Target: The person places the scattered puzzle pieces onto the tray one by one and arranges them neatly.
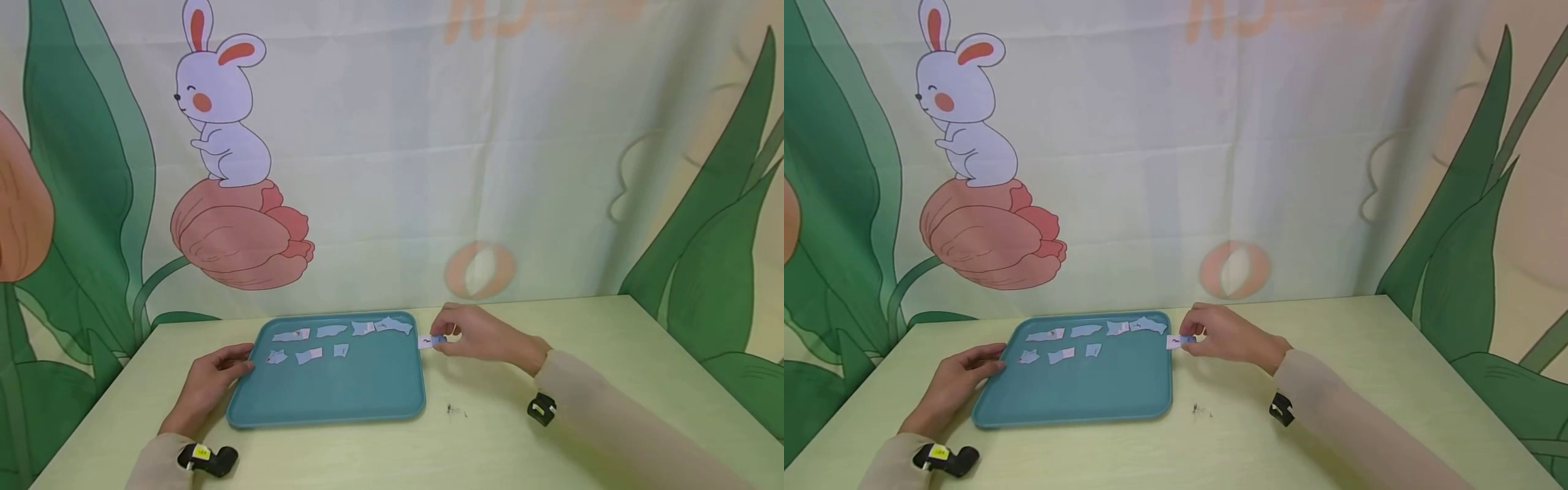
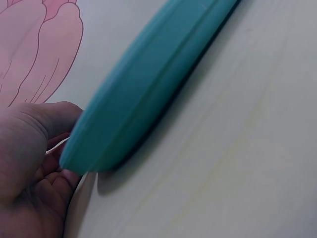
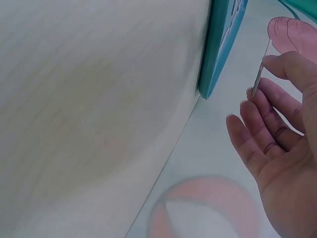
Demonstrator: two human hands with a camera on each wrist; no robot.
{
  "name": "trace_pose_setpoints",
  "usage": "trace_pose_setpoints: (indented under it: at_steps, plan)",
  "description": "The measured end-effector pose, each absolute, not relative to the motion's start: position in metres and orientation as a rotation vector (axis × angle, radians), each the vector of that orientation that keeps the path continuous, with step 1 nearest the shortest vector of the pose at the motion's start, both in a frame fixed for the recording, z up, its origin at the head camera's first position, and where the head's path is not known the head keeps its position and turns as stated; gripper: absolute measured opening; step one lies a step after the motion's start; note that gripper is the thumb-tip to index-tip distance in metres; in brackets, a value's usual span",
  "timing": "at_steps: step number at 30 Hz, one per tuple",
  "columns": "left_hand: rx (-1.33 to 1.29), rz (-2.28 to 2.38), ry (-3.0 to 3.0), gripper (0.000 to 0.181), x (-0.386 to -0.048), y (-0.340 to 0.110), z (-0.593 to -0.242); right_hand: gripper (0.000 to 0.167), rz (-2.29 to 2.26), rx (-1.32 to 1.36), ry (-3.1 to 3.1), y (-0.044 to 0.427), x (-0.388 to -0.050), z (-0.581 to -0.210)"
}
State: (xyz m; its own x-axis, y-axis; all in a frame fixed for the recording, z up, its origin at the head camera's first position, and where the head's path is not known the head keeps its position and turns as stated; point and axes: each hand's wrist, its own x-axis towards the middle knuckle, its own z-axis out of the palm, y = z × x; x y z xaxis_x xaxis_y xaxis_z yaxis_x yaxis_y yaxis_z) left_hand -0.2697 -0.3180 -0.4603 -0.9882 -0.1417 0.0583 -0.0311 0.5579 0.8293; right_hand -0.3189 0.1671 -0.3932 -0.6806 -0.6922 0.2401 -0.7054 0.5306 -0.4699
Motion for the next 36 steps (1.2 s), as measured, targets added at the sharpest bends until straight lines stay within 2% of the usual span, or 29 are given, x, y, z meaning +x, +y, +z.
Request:
trace_pose_setpoints:
  at_steps: [36]
  plan:
    - [0.157, -1.428, -2.658, 0.045, -0.268, -0.317, -0.458, 0.014, 0.721, 1.21, -2.855, 0.074, -0.346, -0.393]
